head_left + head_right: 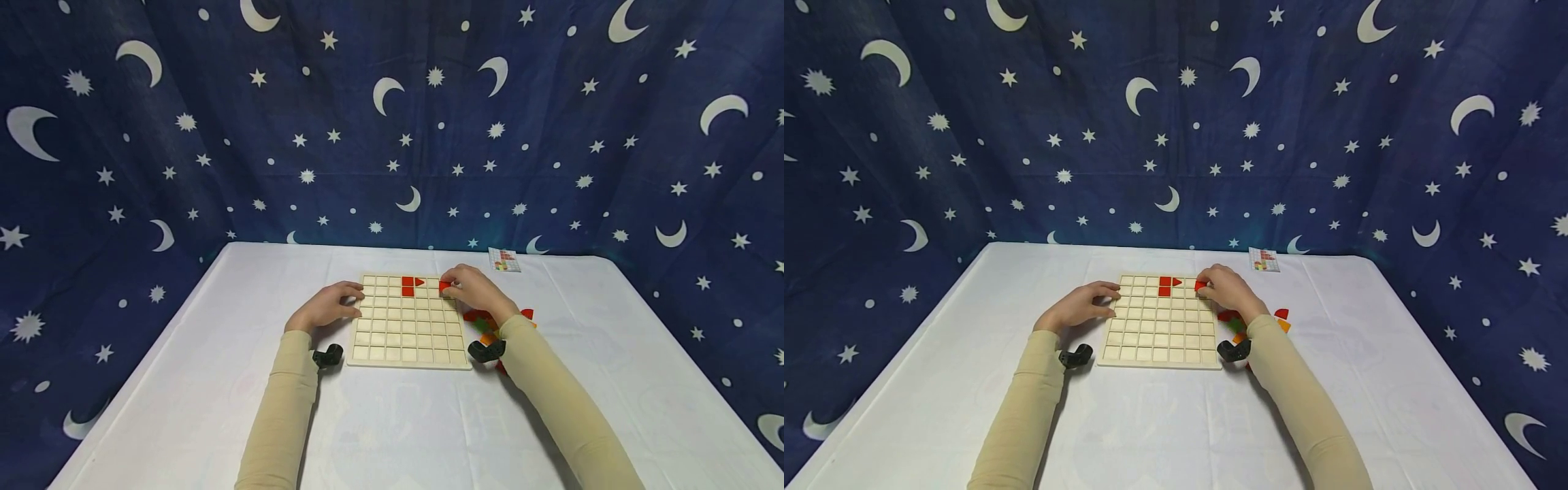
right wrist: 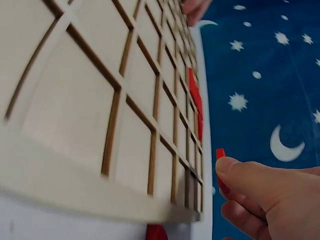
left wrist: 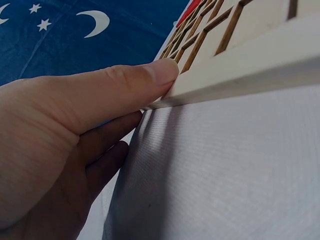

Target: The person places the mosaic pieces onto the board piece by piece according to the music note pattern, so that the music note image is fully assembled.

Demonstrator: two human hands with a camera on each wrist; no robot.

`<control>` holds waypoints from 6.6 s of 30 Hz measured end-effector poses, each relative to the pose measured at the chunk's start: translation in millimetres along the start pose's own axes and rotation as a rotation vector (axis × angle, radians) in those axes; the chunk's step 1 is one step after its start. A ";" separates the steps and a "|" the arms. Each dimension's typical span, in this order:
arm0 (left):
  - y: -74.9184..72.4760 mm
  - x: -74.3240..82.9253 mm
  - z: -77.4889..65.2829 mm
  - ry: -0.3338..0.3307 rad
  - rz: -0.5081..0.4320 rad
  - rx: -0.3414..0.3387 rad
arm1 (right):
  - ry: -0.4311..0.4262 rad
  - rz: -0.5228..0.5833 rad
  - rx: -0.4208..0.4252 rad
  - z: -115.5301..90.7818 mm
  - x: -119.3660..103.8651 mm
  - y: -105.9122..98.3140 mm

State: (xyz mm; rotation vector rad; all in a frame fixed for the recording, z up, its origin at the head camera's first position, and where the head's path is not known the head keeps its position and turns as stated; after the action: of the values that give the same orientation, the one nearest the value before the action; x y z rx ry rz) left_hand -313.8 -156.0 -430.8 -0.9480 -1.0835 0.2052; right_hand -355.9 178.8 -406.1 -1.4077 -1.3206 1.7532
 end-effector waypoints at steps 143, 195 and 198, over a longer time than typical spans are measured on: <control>0.3 1.4 -0.2 -0.011 0.021 -0.004 | 0.258 -0.064 -0.070 -17.4 37.0 -7.2; -0.2 -3.0 2.6 0.003 0.025 -0.003 | 0.030 -0.029 -0.071 18.4 -14.7 12.9; 0.0 -3.4 2.0 0.007 0.027 -0.001 | 0.036 -0.016 -0.067 16.7 -13.9 10.5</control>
State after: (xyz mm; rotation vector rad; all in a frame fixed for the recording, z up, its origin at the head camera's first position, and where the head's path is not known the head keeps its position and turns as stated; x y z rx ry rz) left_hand -317.1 -156.9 -432.7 -0.9641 -1.0651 0.2237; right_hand -365.3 157.0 -410.2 -1.4537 -1.3791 1.6797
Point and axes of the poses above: each hand's wrist, its own z-axis towards the middle knuckle, its own y-axis out of the palm, x = y × z, the point moved 1 cm from there along z, towards the middle knuckle, and after that the axes turned 11 degrees about y, right-handed, at the moved point
